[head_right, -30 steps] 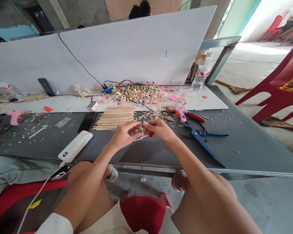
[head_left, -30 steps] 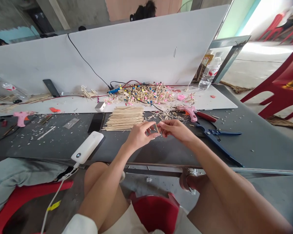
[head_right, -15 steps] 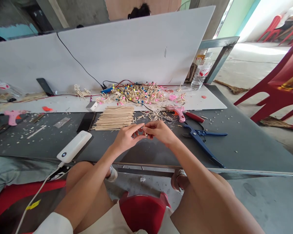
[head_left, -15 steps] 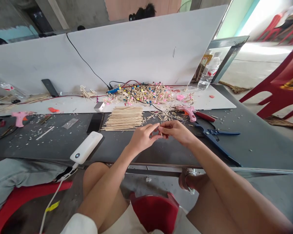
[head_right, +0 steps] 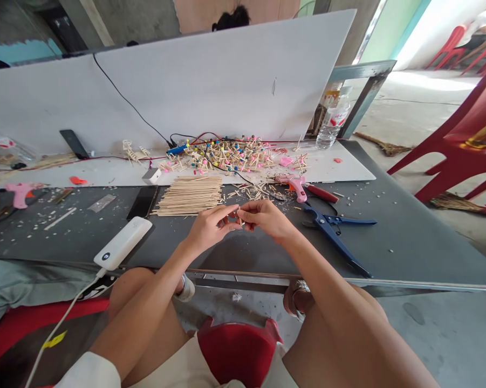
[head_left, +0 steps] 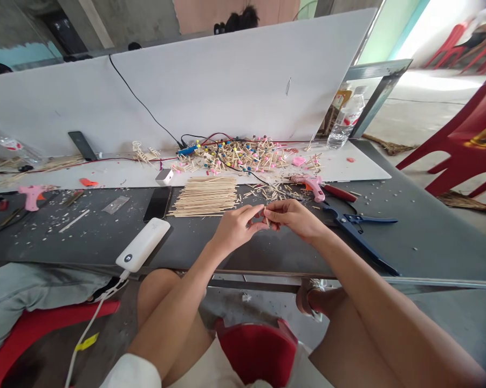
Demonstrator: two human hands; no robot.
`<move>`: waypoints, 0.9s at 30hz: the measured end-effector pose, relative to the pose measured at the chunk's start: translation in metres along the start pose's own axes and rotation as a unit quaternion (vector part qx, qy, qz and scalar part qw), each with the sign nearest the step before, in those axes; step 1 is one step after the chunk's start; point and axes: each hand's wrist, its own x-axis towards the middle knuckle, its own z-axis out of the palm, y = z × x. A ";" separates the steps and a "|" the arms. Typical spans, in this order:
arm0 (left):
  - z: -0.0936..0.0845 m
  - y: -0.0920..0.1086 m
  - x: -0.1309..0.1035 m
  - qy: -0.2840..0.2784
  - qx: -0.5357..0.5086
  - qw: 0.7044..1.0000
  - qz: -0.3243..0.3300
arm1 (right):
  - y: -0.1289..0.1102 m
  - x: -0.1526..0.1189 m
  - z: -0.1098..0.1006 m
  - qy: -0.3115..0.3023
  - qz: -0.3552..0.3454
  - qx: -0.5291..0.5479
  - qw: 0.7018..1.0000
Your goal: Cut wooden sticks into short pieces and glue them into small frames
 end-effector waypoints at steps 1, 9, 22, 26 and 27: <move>0.000 -0.001 0.000 -0.002 0.000 1.000 0.000 | 0.000 0.000 0.000 0.001 0.003 0.001 1.000; 0.001 -0.004 0.000 -0.005 -0.016 1.000 0.016 | -0.002 -0.002 0.001 0.000 0.012 0.004 1.000; -0.003 -0.006 0.003 0.073 -0.085 0.993 0.021 | -0.003 -0.003 -0.079 0.377 0.073 -0.287 0.878; -0.007 -0.009 0.003 0.112 -0.080 0.990 0.025 | 0.021 0.003 -0.127 0.419 0.192 -0.513 0.724; -0.008 -0.009 0.003 0.116 -0.077 0.990 0.026 | 0.028 0.006 -0.133 0.394 0.209 -0.534 0.718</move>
